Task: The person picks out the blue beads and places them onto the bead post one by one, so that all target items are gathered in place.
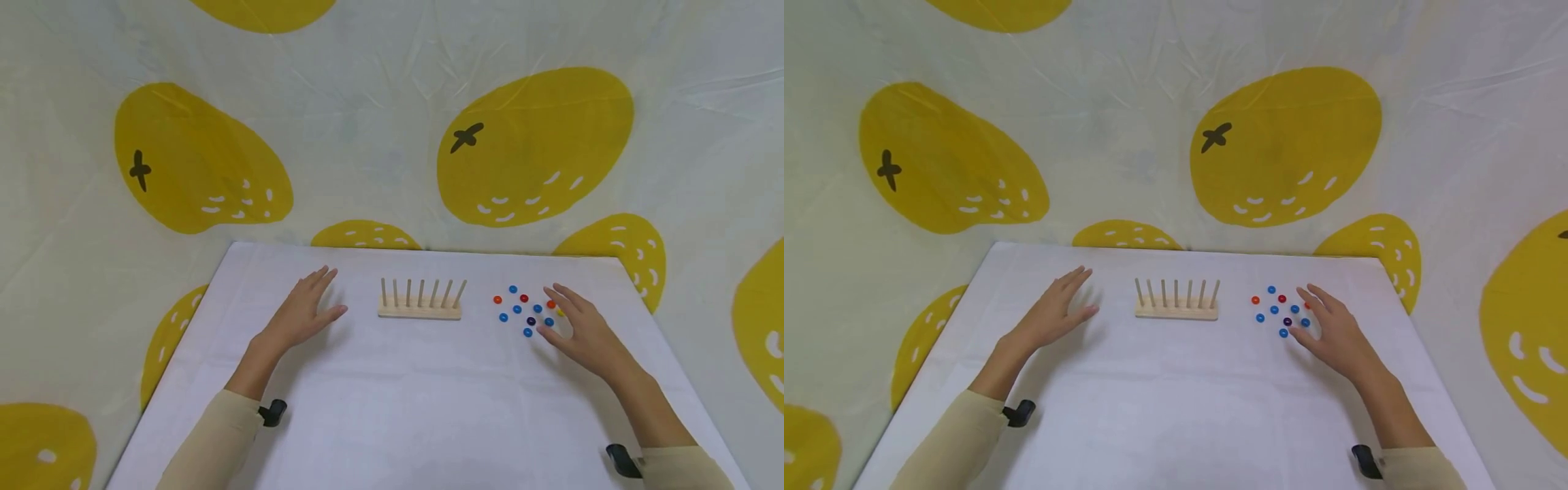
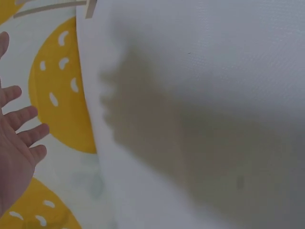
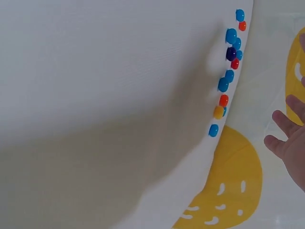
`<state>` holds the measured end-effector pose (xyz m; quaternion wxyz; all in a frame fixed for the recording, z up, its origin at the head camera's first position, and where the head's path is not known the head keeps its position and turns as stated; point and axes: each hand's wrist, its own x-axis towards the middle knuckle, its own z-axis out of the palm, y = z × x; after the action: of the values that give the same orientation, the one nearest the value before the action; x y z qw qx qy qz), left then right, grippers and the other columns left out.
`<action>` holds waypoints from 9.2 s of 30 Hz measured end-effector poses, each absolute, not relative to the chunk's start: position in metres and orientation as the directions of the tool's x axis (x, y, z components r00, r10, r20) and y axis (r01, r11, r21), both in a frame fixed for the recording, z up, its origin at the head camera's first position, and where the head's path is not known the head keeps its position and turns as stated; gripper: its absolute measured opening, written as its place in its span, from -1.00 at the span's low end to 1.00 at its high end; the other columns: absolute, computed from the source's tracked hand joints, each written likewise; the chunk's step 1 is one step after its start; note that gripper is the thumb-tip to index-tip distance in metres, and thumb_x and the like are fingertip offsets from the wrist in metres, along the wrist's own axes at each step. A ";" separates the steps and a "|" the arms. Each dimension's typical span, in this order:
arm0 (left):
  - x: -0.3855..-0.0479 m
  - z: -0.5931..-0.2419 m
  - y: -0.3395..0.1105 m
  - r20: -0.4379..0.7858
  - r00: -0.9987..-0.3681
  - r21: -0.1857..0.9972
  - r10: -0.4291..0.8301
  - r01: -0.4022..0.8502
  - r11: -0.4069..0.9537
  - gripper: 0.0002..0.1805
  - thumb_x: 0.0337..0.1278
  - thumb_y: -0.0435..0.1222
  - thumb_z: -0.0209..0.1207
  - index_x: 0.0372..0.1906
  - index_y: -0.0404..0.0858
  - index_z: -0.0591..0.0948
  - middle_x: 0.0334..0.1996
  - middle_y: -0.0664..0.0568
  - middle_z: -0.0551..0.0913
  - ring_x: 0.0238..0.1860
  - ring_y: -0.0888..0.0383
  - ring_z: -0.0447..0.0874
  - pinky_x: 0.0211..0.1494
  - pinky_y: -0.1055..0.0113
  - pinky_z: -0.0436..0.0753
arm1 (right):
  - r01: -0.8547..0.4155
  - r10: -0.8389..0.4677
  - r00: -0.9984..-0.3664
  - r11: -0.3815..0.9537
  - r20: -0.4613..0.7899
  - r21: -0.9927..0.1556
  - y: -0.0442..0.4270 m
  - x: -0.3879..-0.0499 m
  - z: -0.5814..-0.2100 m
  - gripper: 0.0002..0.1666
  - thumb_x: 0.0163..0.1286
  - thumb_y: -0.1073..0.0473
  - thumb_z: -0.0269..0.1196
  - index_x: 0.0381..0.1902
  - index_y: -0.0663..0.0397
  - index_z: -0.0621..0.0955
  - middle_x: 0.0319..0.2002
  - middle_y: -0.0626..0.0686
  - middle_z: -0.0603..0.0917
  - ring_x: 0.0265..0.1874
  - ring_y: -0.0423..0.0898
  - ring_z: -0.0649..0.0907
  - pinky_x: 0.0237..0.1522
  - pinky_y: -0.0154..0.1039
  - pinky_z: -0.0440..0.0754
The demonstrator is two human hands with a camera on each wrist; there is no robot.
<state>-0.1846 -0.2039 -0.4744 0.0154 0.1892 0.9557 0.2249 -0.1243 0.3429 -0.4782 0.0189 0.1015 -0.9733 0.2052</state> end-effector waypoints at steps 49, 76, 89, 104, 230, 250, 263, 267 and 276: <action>-0.229 -0.536 -0.130 0.008 -0.910 0.667 0.415 0.314 0.676 -0.08 -0.15 -0.13 0.63 0.41 -0.23 0.51 0.31 -0.06 0.63 0.41 -0.08 0.49 0.52 0.00 0.37 | -0.231 -0.249 -0.968 0.848 0.026 -0.477 0.348 -0.127 -0.519 -0.27 0.33 0.01 0.46 0.37 0.14 0.52 -0.07 0.11 0.69 -0.10 0.01 0.67 -0.14 -0.42 0.67; -0.230 -0.541 -0.117 -0.011 -0.928 0.532 0.373 0.311 0.788 -0.31 -0.08 -0.06 0.60 0.22 -0.19 0.67 0.14 -0.03 0.62 0.27 -0.08 0.43 0.36 -0.03 0.41 | -0.205 -0.253 -0.967 0.846 -0.033 -0.492 0.343 -0.136 -0.528 -0.58 0.34 0.20 0.44 0.15 0.06 0.70 -0.18 -0.03 0.67 -0.22 -0.12 0.56 -0.22 -0.49 0.58; -0.230 -0.543 -0.121 -0.002 -0.926 0.553 0.378 0.314 0.772 -0.32 -0.04 -0.09 0.58 0.24 -0.17 0.66 0.14 -0.04 0.61 0.29 -0.09 0.42 0.39 -0.05 0.41 | -0.192 -0.244 -0.969 0.847 -0.042 -0.495 0.340 -0.138 -0.527 -0.65 0.36 0.22 0.42 0.10 0.07 0.72 -0.17 -0.03 0.66 -0.22 -0.12 0.58 -0.19 -0.51 0.58; -0.228 -0.542 -0.121 -0.025 -0.929 0.578 0.370 0.288 0.763 -0.35 0.00 -0.10 0.56 0.25 -0.12 0.65 0.18 0.00 0.60 0.33 -0.05 0.39 0.43 -0.04 0.38 | -0.188 -0.240 -0.970 0.854 -0.046 -0.486 0.338 -0.138 -0.521 -0.67 0.36 0.18 0.43 0.06 0.10 0.71 -0.16 -0.02 0.71 -0.20 -0.12 0.60 -0.14 -0.41 0.65; -0.229 -0.541 -0.124 -0.033 -0.921 0.570 0.387 0.301 0.764 -0.36 0.02 -0.07 0.55 0.23 -0.14 0.65 0.11 -0.04 0.60 0.30 -0.07 0.38 0.40 -0.04 0.35 | -0.625 -0.639 -0.749 0.593 0.174 -0.508 0.085 -0.236 -0.442 -0.75 0.40 0.17 0.40 0.00 0.12 0.74 -0.15 0.02 0.77 -0.13 -0.07 0.71 0.01 -0.17 0.67; -0.230 -0.546 -0.123 -0.059 -0.929 0.570 0.364 0.268 0.776 -0.36 0.05 -0.04 0.53 0.25 -0.11 0.63 0.14 0.03 0.59 0.33 -0.02 0.36 0.43 -0.03 0.35 | -0.613 -0.604 -0.769 0.604 0.210 -0.510 0.094 -0.230 -0.442 -0.72 0.38 0.16 0.42 0.01 0.09 0.73 -0.07 0.04 0.73 -0.04 0.01 0.69 0.04 -0.12 0.67; -0.230 -0.542 -0.124 -0.055 -0.932 0.559 0.359 0.269 0.784 -0.35 0.03 -0.06 0.55 0.26 -0.11 0.64 0.17 0.01 0.60 0.33 -0.03 0.37 0.44 0.00 0.36 | -0.597 -0.516 -0.798 0.614 0.310 -0.516 0.126 -0.207 -0.428 -0.67 0.34 0.17 0.45 0.05 0.07 0.73 -0.02 0.02 0.71 -0.03 -0.01 0.65 0.07 -0.08 0.69; -0.230 -0.541 -0.124 -0.055 -0.934 0.568 0.353 0.262 0.781 -0.35 0.02 -0.07 0.55 0.25 -0.10 0.64 0.16 0.02 0.60 0.33 -0.02 0.37 0.45 0.01 0.36 | -0.575 -0.486 -0.816 0.621 0.313 -0.533 0.139 -0.201 -0.426 -0.67 0.35 0.18 0.45 0.06 0.05 0.72 -0.02 0.03 0.71 -0.03 0.01 0.64 0.06 -0.01 0.71; -0.230 -0.537 -0.124 -0.055 -0.930 0.568 0.364 0.270 0.777 -0.33 0.01 -0.08 0.56 0.27 -0.13 0.63 0.18 -0.01 0.59 0.35 -0.04 0.36 0.47 0.01 0.34 | -0.562 -0.420 -0.827 0.641 0.375 -0.523 0.177 -0.190 -0.430 -0.67 0.30 0.22 0.47 0.03 0.03 0.72 -0.05 0.04 0.70 -0.09 0.00 0.65 -0.07 0.00 0.71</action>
<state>-0.2298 -0.1238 -0.5372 0.0812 0.1687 0.9391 0.2880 -0.1896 0.1768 -0.4297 0.1099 0.2732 -0.8990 0.3242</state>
